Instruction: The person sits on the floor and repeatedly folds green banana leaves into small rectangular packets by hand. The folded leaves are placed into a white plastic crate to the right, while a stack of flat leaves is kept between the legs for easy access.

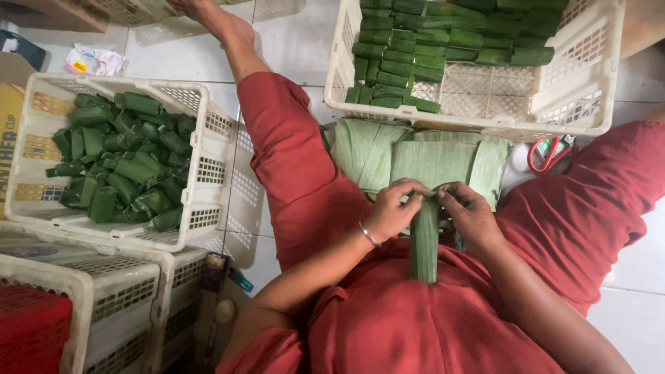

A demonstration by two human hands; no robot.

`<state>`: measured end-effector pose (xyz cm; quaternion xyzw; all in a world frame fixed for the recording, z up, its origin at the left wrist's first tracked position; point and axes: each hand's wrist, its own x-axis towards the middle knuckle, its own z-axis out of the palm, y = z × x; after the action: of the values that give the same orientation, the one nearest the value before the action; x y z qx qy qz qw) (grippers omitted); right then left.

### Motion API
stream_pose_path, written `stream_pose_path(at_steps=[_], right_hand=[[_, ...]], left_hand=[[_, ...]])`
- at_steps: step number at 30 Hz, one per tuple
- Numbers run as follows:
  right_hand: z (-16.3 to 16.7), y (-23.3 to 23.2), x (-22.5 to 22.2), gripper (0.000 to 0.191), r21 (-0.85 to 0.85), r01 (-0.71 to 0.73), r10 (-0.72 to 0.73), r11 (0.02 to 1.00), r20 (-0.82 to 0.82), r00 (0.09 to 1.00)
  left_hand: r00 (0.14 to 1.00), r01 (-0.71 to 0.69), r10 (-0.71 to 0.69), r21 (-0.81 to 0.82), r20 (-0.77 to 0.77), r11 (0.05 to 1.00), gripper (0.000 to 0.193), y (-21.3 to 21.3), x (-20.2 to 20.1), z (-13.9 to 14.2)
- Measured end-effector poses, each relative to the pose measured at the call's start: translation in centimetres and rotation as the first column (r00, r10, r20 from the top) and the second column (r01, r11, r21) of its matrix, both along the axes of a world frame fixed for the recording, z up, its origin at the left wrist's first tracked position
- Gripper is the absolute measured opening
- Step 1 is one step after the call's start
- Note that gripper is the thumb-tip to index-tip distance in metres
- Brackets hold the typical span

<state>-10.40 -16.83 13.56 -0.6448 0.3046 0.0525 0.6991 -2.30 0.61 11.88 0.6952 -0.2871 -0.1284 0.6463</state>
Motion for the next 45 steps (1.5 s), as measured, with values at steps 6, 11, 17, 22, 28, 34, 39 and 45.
stream_pose_path(at_steps=[6,11,17,22,28,34,39,45], right_hand=[[2.3,1.7,-1.9,0.023,-0.255,-0.004,0.009,0.967,0.017,1.0],[4.1,2.5,-2.8,0.039,-0.247,-0.089,0.076,0.965,-0.061,0.995],[2.6,1.9,-2.5,0.039,-0.51,-0.173,0.125,0.843,-0.128,0.984],[1.2,0.5,-2.6,0.025,-0.329,-0.098,0.135,0.939,0.092,0.987],[0.7,-0.2,-3.3,0.023,-0.35,-0.179,0.209,0.92,0.048,0.977],[0.0,0.4,-3.4,0.019,-0.527,-0.118,0.246,0.842,0.179,0.953],[0.5,0.2,-2.9,0.021,-0.532,-0.132,0.189,0.836,0.055,0.98],[0.8,0.1,-2.2,0.02,-0.49,-0.107,0.219,0.865,0.176,0.96]], left_hand=[[0.993,0.006,-0.002,-0.029,0.119,1.0,0.011,0.9,-1.7,2.2],[0.992,0.0,-0.002,0.015,0.128,1.0,0.014,1.0,-1.6,2.7],[0.984,0.157,-0.155,0.013,-0.09,0.988,0.013,0.7,-0.6,-0.4],[0.602,0.228,-0.446,-0.393,-0.662,0.891,0.017,1.3,1.2,-5.3],[0.517,0.283,-0.513,-0.429,-0.686,0.858,0.019,0.9,0.5,-7.6],[0.954,0.108,-0.112,-0.03,-0.278,0.994,0.021,0.2,-1.3,-3.7],[0.981,-0.001,-0.039,0.206,0.19,0.978,0.023,0.5,-1.9,-0.1],[0.993,0.104,-0.115,0.256,0.029,0.961,0.027,-0.3,-1.9,0.1]])
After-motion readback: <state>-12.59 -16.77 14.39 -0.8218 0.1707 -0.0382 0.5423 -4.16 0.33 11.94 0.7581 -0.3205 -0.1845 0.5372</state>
